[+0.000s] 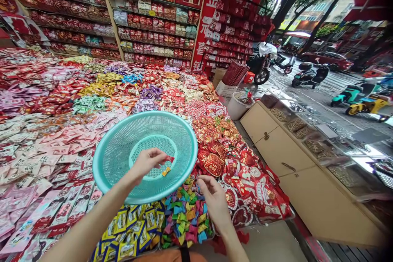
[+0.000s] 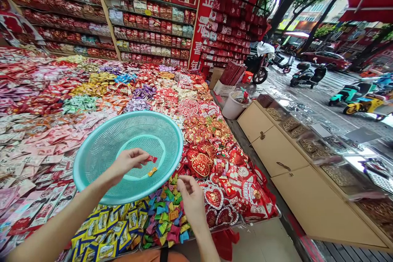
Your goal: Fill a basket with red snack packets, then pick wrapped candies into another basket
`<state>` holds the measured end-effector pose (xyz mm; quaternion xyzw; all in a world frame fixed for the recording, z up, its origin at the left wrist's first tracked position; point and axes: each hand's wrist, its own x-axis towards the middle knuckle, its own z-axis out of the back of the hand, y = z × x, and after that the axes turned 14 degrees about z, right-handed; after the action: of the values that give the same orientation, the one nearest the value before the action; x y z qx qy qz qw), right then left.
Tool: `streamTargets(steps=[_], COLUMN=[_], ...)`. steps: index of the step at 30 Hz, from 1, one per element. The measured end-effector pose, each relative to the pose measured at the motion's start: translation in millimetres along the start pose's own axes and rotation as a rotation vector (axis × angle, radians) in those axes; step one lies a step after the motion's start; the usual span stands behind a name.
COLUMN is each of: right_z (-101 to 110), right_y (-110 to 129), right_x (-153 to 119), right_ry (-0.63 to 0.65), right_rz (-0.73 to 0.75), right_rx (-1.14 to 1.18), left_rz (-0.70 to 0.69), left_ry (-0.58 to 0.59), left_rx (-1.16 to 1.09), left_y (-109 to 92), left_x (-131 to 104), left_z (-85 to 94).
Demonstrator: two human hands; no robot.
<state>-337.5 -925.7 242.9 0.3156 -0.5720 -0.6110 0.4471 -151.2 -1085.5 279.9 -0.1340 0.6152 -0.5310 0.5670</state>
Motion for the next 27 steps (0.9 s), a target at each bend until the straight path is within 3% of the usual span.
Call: streamTargets(steps=[3,7,12,17,20,23,24,25,26,27], right_z=[18,35,34,27,26,27,28,28,29,29], right_y=[-29,-63,-89,-103,-107,-109,-110,-110,-111,-111], right_x=[-2,-9,-12,0,7,10,10,10,10,11], right_ry=[-0.040,0.000,0.089,0.132,0.177,0.230,0.247,0.263,0.277,0.290], right_rz=[-0.016,-0.013,0.002,0.037,0.084,0.113,0.119,0.123,0.126,0.130], right_rx=[-0.114,-0.261,-0.378,-0.470,-0.529,-0.565,-0.570,-0.574,-0.575,-0.575], left_rz=[0.125,0.244,0.274,0.234,0.117,-0.008,-0.052,-0.125,-0.122,-0.053], left_ry=[-0.002,0.024,0.019,0.029,-0.149,-0.422,-0.559,-0.776,-0.908,-0.951], left_rx=[0.080,0.257,0.453,0.590,0.595,0.539,0.486,0.381,0.258,0.105], left_y=[10,29,40,37,31,34,40,48,57,67], left_x=[36,64,69,58,39,7,-4,-14,-23,-30], left_z=[15.3,10.3,2.3,6.3,25.9,60.4,71.5,80.4,86.3,88.7])
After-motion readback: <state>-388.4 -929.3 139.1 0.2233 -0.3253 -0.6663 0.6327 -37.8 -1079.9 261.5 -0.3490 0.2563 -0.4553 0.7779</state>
